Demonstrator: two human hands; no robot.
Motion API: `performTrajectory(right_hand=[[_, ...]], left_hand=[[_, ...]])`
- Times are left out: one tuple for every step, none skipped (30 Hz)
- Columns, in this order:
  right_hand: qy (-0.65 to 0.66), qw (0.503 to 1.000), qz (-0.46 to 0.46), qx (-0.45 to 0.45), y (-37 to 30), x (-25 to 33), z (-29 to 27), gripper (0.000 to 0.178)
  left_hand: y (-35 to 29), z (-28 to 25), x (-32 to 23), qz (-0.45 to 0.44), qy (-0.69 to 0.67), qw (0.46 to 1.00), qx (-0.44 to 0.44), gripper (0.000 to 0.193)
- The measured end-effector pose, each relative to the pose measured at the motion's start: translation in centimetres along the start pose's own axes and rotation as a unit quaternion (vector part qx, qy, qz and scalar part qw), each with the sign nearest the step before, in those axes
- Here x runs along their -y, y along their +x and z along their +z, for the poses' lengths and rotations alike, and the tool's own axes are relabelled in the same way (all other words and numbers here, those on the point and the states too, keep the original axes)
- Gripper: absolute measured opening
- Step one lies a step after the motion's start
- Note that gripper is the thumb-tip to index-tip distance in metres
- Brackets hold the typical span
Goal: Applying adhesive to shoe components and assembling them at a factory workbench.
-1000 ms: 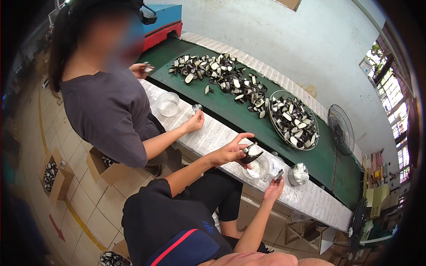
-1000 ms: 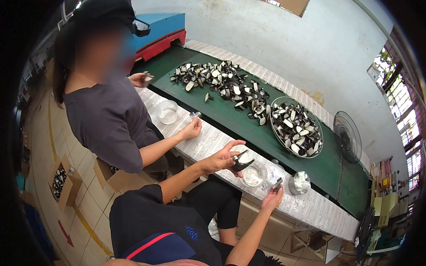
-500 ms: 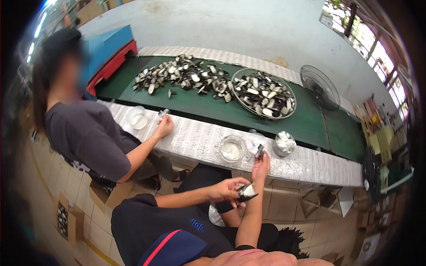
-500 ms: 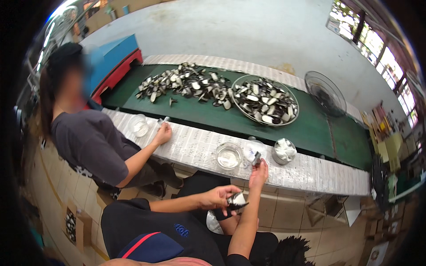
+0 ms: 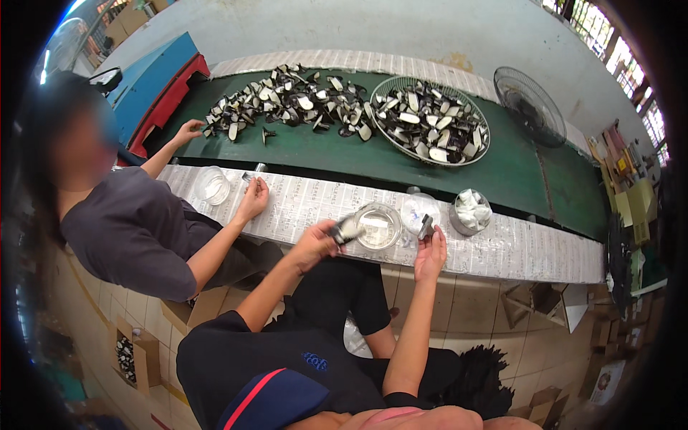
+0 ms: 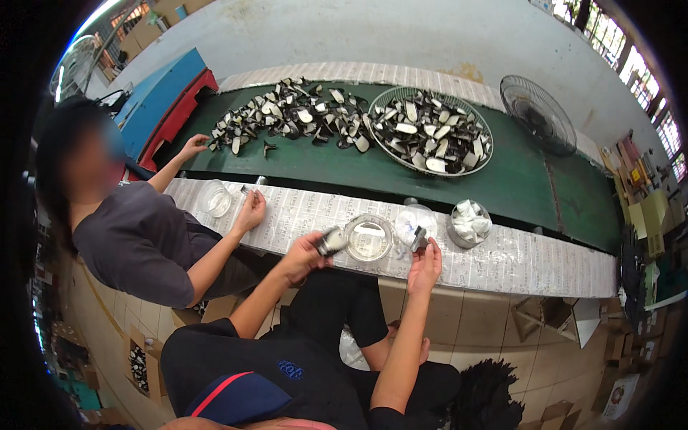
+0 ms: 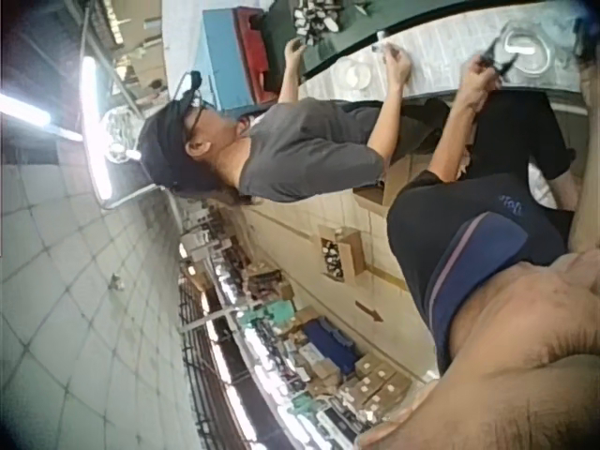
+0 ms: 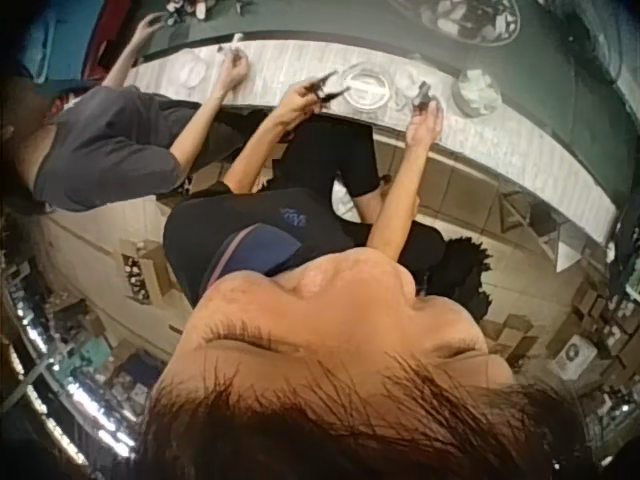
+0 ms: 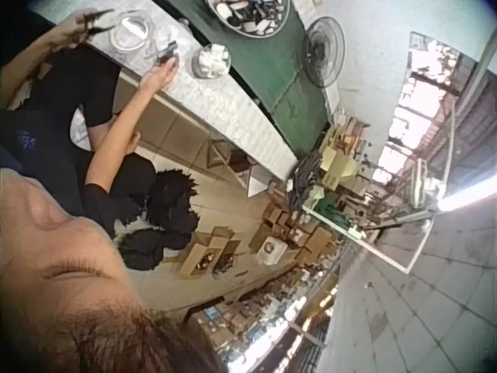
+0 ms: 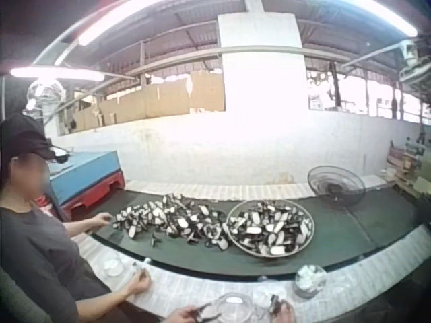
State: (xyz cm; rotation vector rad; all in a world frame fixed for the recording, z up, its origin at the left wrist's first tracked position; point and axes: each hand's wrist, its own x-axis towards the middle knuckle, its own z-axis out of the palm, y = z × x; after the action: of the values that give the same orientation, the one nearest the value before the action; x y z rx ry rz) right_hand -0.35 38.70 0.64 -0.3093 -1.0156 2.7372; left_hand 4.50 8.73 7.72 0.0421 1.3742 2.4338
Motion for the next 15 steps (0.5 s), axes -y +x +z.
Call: performTrajectory(right_hand=[[-0.004,1.000,-0.002,-0.002,0.1,0.0,0.0,0.031],[-0.004,1.000,-0.010,-0.021,0.3,-0.2,0.1,0.030],[-0.004,0.999,-0.010,-0.034,0.5,-0.3,0.0,0.030],[-0.006,1.000,-0.018,-0.013,0.7,-0.3,-0.2,0.029],[0.000,1.000,-0.017,-0.015,0.7,-0.4,-0.3,0.029],[0.010,1.000,-0.012,-0.011,0.8,-0.5,-0.5,0.029],[-0.010,1.000,-0.016,-0.011,0.8,-0.5,-0.6,0.029],[0.005,1.000,-0.014,-0.011,0.9,-0.5,-0.6,0.030],[-0.014,1.000,-0.020,-0.016,0.9,-0.5,-0.6,0.030],[-0.016,0.999,-0.020,-0.021,0.9,-0.4,-0.5,0.030],[-0.001,1.000,-0.016,-0.012,0.8,-0.3,-0.4,0.030],[-0.024,0.999,-0.017,-0.025,0.7,-0.3,-0.2,0.030],[-0.028,0.999,-0.016,-0.023,0.6,-0.2,0.0,0.030],[-0.014,0.999,-0.008,-0.034,0.5,-0.1,0.1,0.030],[-0.038,0.999,-0.014,-0.024,0.4,-0.1,0.3,0.030]], left_hand=[[0.7,-1.2,-0.3,0.018,0.030,0.998,-0.060,0.040],[1.3,-2.2,-0.3,0.029,0.055,0.991,-0.115,0.036],[2.0,-3.5,-0.3,0.030,0.090,0.987,-0.129,0.035],[2.7,-4.8,-0.1,0.029,0.122,0.982,-0.139,0.034],[3.2,-5.8,0.2,0.041,0.114,0.985,-0.122,0.034],[3.8,-6.6,0.6,0.045,0.114,0.985,-0.123,0.035],[4.1,-7.2,1.2,0.054,0.079,0.988,-0.118,0.036],[4.3,-7.7,1.5,0.051,0.051,0.989,-0.131,0.037],[4.4,-8.2,1.7,0.061,0.033,0.990,-0.123,0.039],[4.5,-8.5,1.9,0.063,0.028,0.991,-0.115,0.038],[4.4,-8.7,2.0,0.066,0.021,0.992,-0.109,0.037],[4.4,-8.8,2.0,0.073,0.013,0.992,-0.103,0.036],[4.4,-9.0,2.0,0.079,0.002,0.993,-0.092,0.035],[4.4,-9.1,1.9,0.082,-0.013,0.993,-0.089,0.035],[4.5,-9.2,1.8,0.087,-0.028,0.992,-0.084,0.035]])
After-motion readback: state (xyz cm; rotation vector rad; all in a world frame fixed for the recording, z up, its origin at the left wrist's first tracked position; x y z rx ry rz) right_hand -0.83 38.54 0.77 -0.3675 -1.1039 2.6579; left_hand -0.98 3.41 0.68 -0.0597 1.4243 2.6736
